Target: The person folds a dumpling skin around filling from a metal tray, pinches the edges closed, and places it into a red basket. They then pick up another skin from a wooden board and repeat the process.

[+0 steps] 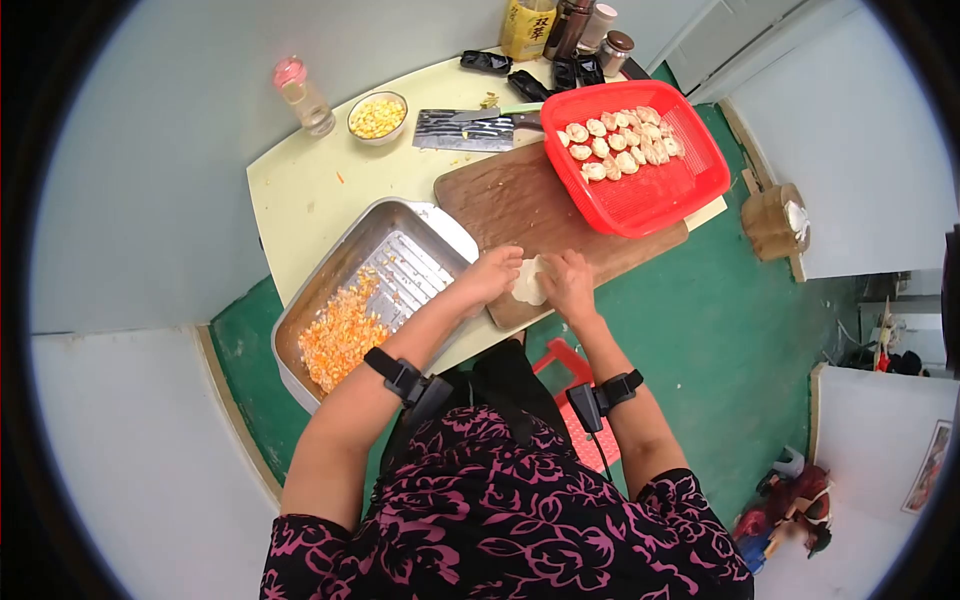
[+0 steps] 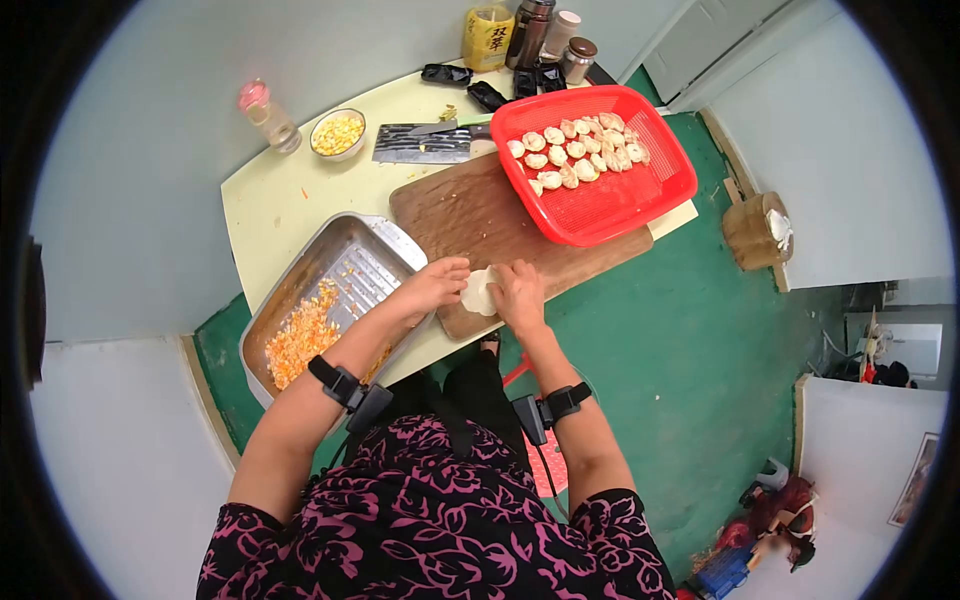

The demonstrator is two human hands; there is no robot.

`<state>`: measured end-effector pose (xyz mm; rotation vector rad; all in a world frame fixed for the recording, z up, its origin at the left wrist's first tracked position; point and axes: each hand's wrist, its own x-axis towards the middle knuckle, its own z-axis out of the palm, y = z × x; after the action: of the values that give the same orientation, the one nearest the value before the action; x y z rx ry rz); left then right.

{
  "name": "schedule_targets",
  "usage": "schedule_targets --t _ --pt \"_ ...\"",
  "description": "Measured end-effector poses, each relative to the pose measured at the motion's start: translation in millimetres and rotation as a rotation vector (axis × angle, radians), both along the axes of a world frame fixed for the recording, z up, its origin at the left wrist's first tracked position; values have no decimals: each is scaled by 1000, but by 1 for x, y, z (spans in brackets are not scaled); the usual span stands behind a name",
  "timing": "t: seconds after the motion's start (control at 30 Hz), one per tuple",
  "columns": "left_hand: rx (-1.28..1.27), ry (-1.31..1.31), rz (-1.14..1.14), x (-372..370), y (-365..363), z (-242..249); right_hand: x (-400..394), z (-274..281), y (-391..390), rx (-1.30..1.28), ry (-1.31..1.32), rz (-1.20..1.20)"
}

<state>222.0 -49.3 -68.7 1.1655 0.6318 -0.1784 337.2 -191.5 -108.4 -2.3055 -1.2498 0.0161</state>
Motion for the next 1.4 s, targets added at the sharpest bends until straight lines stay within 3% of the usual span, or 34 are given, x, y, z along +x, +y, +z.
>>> schedule_targets --t 0.17,0.47,0.67,0.77,0.87,1.07,1.17,1.27,1.37,1.4 --pt "-34 159 63 24 -8 -17 16 -18 3 36 147 -9" --pt "-44 267 113 31 -18 -31 34 3 -23 172 233 411" --pt "30 310 153 34 -21 -49 45 -3 -21 209 308 396" --pt "688 232 -56 38 -27 -50 49 0 -17 220 443 404" --pt "757 199 -59 41 -26 -38 54 8 -14 113 559 395" --pt "1084 113 34 34 -28 -36 58 14 -6 226 308 178" --pt "1062 185 22 41 -30 -26 54 0 -12 222 371 386" --pt "552 265 136 39 -28 -34 46 2 -9 188 457 402" --pt "4 225 400 36 -28 -30 40 5 -8 106 602 360" --pt "-36 239 425 35 -29 -30 37 9 -7 72 652 338"
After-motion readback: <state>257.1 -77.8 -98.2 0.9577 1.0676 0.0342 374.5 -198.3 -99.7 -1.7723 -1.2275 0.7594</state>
